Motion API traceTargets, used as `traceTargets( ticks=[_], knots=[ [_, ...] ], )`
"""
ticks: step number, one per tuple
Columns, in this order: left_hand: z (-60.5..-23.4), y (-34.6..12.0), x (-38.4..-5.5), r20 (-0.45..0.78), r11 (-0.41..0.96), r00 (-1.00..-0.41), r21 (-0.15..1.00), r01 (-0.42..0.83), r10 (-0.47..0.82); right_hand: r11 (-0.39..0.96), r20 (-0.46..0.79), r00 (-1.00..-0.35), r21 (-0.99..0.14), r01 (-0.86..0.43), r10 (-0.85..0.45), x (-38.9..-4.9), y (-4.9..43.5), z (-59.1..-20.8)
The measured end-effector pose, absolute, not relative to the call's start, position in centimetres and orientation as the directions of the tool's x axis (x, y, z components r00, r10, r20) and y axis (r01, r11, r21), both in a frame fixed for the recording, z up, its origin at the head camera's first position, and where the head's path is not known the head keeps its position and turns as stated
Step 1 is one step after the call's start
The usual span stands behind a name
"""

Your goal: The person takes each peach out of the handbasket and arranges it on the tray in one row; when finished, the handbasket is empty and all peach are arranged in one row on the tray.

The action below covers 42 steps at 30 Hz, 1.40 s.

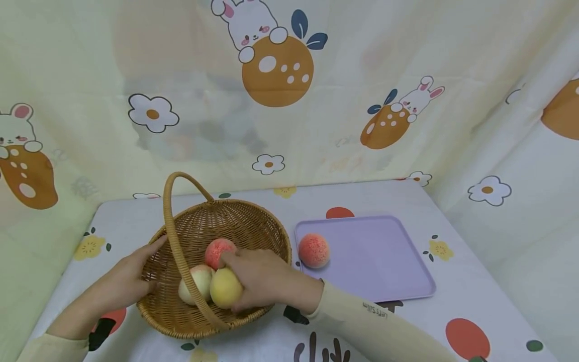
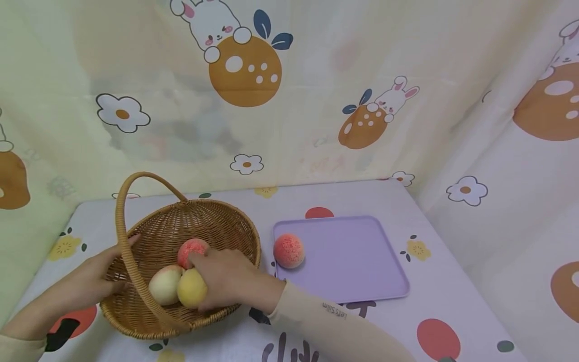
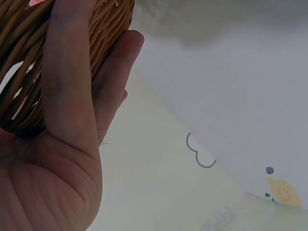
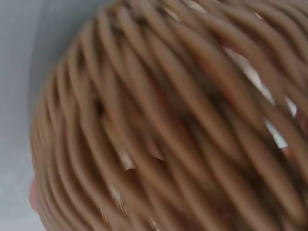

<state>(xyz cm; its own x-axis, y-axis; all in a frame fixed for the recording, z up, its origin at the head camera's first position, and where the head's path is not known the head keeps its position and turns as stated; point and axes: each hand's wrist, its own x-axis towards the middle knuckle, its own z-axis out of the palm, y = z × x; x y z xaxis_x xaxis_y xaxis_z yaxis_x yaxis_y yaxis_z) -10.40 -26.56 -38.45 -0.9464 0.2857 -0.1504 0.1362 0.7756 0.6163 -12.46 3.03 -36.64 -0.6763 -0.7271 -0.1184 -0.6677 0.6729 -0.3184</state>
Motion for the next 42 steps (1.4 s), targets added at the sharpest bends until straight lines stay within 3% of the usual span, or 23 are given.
traceTargets(
  ticks=[7,11,15,28,42],
  knots=[
    [-38.4,-26.6,-10.5,-0.157,0.769,-0.946,0.626,0.128,0.285,0.553,0.099,-0.696,-0.531,-0.641,-0.711,-14.0,6.3,-34.2],
    [-38.4,-26.6,-10.6,-0.151,0.766,-0.945,0.628,0.134,0.290,0.422,0.164,-0.706,-0.701,-0.575,-0.689,-14.8,8.7,-33.6],
    [-38.3,-26.6,-10.6,-0.156,0.765,-0.944,0.631,0.132,0.291,0.313,0.222,-0.720,-0.789,-0.529,-0.658,-15.3,11.2,-33.4],
    [-38.3,-26.6,-10.7,-0.148,0.765,-0.943,0.629,0.142,0.297,0.353,0.301,-0.829,-0.797,-0.490,-0.471,-15.8,19.0,-34.6],
    [-38.3,-26.6,-10.6,-0.162,0.770,-0.945,0.626,0.124,0.284,0.536,0.228,-0.906,-0.744,-0.398,-0.356,-17.3,25.2,-37.0]
  ],
)
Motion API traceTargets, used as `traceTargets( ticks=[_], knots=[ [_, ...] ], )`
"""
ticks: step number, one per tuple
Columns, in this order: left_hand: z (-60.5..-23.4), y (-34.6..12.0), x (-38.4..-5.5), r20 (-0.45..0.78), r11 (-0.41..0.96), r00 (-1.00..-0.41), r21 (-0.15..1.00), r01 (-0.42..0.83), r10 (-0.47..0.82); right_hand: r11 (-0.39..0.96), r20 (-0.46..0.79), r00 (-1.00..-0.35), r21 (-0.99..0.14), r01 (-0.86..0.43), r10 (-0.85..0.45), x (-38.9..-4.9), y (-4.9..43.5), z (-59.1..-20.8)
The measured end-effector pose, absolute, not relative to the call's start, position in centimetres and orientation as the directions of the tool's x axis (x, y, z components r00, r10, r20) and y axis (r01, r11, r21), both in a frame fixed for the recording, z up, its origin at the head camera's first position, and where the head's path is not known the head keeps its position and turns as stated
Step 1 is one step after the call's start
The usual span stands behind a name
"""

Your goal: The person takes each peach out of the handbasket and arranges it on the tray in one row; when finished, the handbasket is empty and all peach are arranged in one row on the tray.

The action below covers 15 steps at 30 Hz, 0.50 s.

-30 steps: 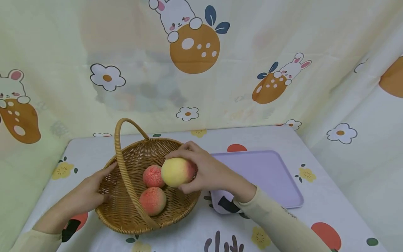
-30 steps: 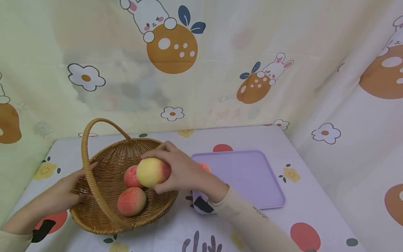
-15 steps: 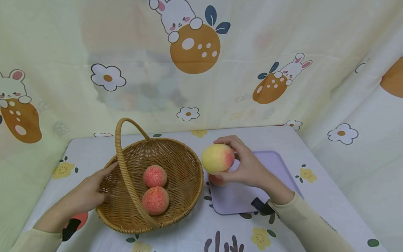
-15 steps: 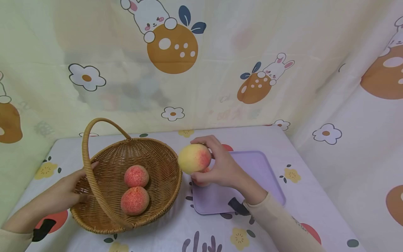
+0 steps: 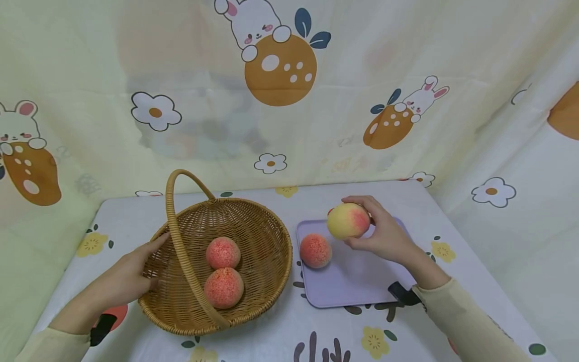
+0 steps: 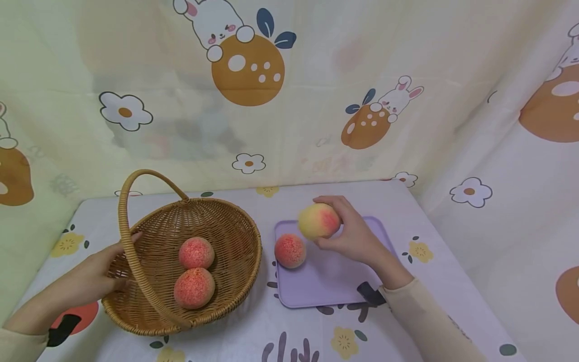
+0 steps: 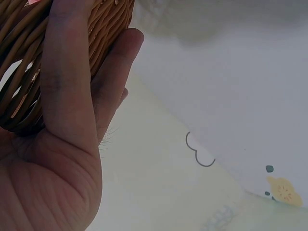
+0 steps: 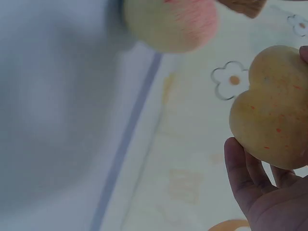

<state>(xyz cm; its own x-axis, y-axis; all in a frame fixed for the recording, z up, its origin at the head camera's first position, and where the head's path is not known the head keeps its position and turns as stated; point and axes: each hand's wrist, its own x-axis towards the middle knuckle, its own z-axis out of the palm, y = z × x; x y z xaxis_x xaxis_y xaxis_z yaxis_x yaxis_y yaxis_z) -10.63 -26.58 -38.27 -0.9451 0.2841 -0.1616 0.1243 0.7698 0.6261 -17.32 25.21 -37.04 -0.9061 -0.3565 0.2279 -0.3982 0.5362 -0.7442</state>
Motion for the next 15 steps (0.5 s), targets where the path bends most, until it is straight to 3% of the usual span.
traceTargets(
  ticks=[7,15],
  knots=[
    [-38.2,-26.6,-10.6,-0.154,0.766,-0.945,0.629,0.132,0.290,0.569,0.109,-0.921,-0.757,-0.320,-0.373,-17.6,26.8,-39.1],
    [-38.1,-26.5,-10.6,-0.185,0.776,-0.944,0.622,0.104,0.275,0.605,0.018,-0.892,-0.728,-0.322,-0.452,-17.9,27.7,-41.7]
  ],
)
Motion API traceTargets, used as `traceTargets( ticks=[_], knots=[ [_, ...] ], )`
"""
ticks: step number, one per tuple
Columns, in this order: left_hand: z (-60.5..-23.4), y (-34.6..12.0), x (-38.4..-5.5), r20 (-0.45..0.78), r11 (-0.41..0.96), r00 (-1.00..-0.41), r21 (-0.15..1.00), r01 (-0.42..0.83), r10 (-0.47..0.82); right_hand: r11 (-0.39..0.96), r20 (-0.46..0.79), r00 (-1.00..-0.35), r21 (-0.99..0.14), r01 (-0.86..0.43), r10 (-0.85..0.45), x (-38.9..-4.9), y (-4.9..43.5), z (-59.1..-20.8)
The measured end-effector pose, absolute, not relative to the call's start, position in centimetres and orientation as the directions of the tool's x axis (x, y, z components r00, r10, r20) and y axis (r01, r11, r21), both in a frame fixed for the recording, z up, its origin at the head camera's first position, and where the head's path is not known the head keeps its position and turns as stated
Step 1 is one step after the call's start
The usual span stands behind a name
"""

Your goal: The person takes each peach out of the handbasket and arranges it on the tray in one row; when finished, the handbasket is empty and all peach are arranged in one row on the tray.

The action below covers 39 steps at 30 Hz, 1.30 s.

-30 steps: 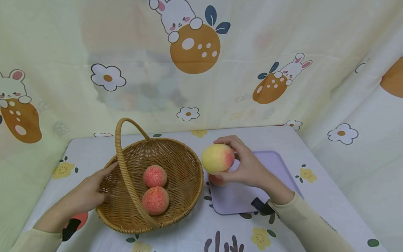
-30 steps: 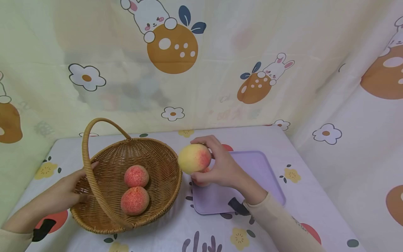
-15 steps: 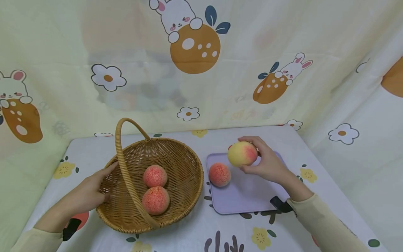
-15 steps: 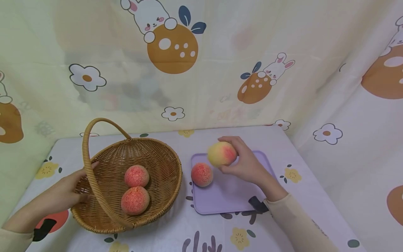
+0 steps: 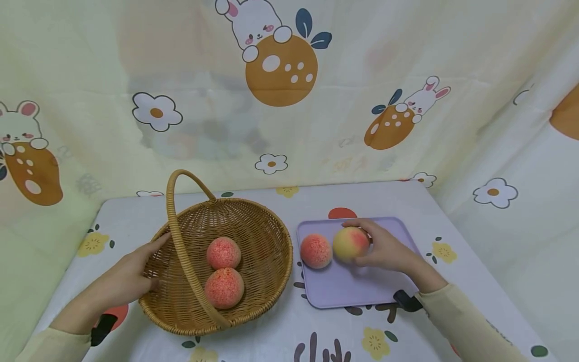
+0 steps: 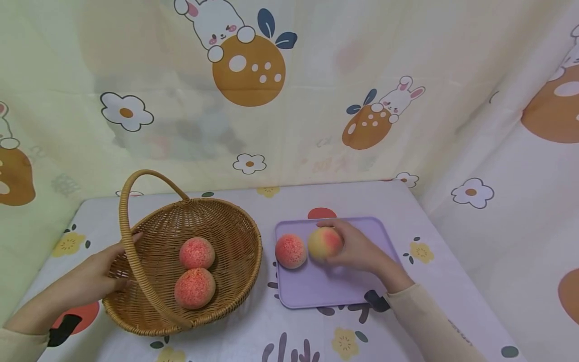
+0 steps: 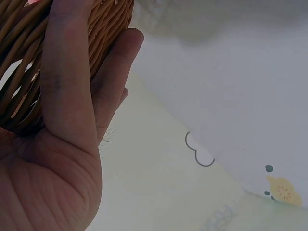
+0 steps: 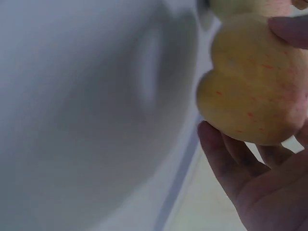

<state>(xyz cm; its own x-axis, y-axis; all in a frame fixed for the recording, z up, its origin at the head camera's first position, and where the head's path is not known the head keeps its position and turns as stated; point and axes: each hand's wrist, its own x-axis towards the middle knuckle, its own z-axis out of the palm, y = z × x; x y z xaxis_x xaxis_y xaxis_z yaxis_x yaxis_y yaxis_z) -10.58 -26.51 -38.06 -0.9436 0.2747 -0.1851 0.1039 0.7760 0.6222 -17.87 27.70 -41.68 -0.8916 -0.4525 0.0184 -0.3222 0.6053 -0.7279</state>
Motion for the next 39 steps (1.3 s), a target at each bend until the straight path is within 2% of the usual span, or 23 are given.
traceTargets(
  ticks=[10,18,23,27,32,39],
  knots=[
    [-38.3,-26.5,-10.6,-0.182,0.778,-0.945,0.619,0.106,0.273,0.613,-0.043,-0.858,-0.719,-0.329,-0.511,-17.9,27.8,-42.6],
    [-38.3,-26.5,-10.6,-0.162,0.772,-0.945,0.624,0.125,0.284,0.624,-0.086,-0.875,-0.735,-0.267,-0.476,-17.7,28.1,-42.4],
    [-38.3,-26.6,-10.6,-0.166,0.768,-0.944,0.629,0.122,0.286,0.635,-0.089,-0.875,-0.724,-0.271,-0.475,-17.7,28.0,-42.4],
    [-38.3,-26.6,-10.7,-0.167,0.769,-0.943,0.627,0.124,0.288,0.640,-0.045,-0.870,-0.695,-0.326,-0.492,-17.9,27.5,-41.6],
    [-38.3,-26.6,-10.7,-0.172,0.774,-0.944,0.622,0.118,0.282,0.612,0.055,-0.872,-0.690,-0.386,-0.487,-18.3,24.7,-38.4],
    [-38.4,-26.6,-10.5,-0.162,0.770,-0.944,0.625,0.126,0.286,0.389,0.219,-0.802,-0.784,-0.483,-0.555,-17.6,18.0,-34.3]
  ],
)
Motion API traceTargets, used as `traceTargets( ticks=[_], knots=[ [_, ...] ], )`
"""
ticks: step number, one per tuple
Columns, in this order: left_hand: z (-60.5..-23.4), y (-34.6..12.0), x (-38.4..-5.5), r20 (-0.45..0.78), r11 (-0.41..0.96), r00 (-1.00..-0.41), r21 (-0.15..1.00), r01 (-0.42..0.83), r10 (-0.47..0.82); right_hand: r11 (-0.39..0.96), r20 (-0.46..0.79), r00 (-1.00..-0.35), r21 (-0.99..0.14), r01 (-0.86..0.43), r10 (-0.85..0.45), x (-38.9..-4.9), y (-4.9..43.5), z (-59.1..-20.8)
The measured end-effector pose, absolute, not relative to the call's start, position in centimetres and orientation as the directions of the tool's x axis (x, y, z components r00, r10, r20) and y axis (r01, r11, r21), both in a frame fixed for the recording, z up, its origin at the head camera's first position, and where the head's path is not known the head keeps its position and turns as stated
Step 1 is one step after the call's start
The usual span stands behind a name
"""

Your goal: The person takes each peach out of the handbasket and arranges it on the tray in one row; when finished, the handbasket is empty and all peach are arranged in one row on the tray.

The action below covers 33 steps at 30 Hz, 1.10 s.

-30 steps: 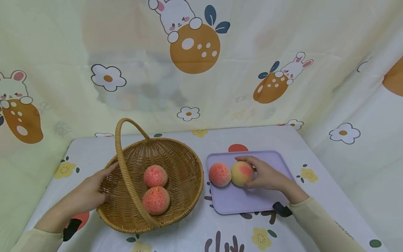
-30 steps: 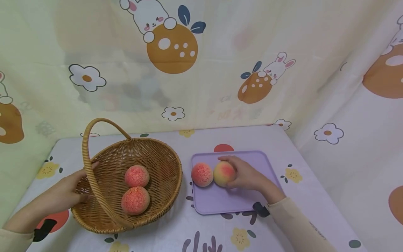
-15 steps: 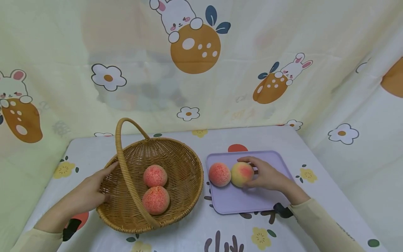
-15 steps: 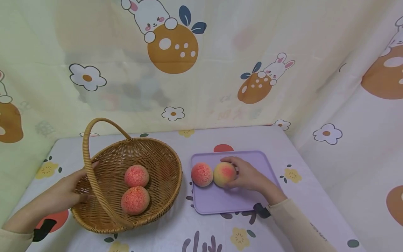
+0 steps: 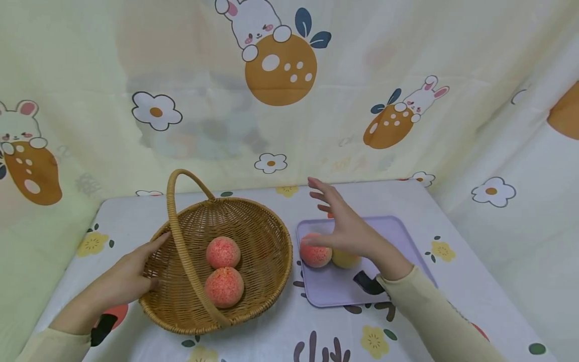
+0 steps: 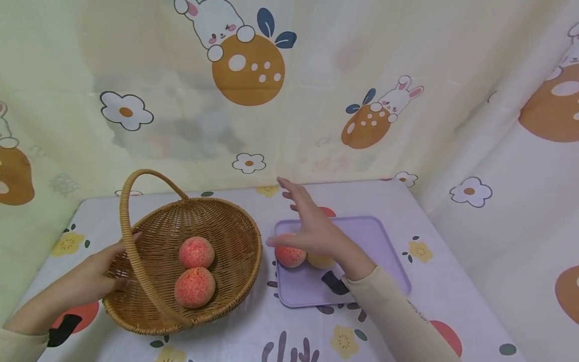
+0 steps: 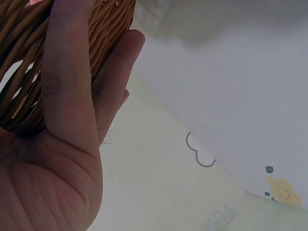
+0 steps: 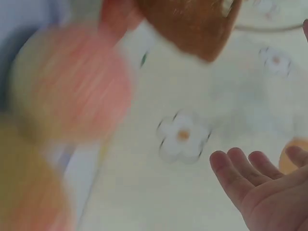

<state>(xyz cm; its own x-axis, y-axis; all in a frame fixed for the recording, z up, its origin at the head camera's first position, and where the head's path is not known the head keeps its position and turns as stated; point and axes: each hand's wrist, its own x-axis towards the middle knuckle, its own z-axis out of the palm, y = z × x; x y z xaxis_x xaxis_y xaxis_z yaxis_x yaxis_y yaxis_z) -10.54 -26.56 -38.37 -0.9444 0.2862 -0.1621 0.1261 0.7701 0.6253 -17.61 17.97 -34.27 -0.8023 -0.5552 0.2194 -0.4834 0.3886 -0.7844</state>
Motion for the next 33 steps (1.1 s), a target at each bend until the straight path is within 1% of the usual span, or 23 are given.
traceTargets(
  ticks=[4,6,11,15,20,29,33],
  knots=[
    [-38.3,-26.5,-10.6,-0.155,0.770,-0.945,0.623,0.133,0.289,0.343,0.229,-0.760,-0.787,-0.512,-0.609,-16.7,14.2,-33.8],
    [-38.3,-26.5,-10.6,-0.154,0.771,-0.945,0.622,0.134,0.289,0.352,0.221,-0.735,-0.767,-0.537,-0.641,-16.7,12.7,-34.6],
    [-38.2,-26.5,-10.6,-0.161,0.772,-0.945,0.622,0.128,0.286,0.383,0.145,-0.687,-0.740,-0.554,-0.712,-15.6,8.8,-35.4],
    [-38.2,-26.5,-10.5,-0.164,0.772,-0.945,0.623,0.124,0.284,0.404,0.085,-0.648,-0.719,-0.566,-0.757,-15.0,6.7,-36.0],
    [-38.3,-26.5,-10.5,-0.168,0.776,-0.945,0.619,0.120,0.281,0.425,0.025,-0.596,-0.678,-0.601,-0.803,-14.5,5.2,-36.7],
    [-38.3,-26.3,-10.4,-0.156,0.771,-0.946,0.624,0.128,0.283,0.451,-0.067,-0.523,-0.607,-0.655,-0.850,-14.2,4.2,-37.1],
    [-38.4,-26.4,-10.3,-0.155,0.772,-0.947,0.623,0.127,0.281,0.467,-0.130,-0.485,-0.565,-0.681,-0.865,-13.9,3.5,-37.3]
  ],
)
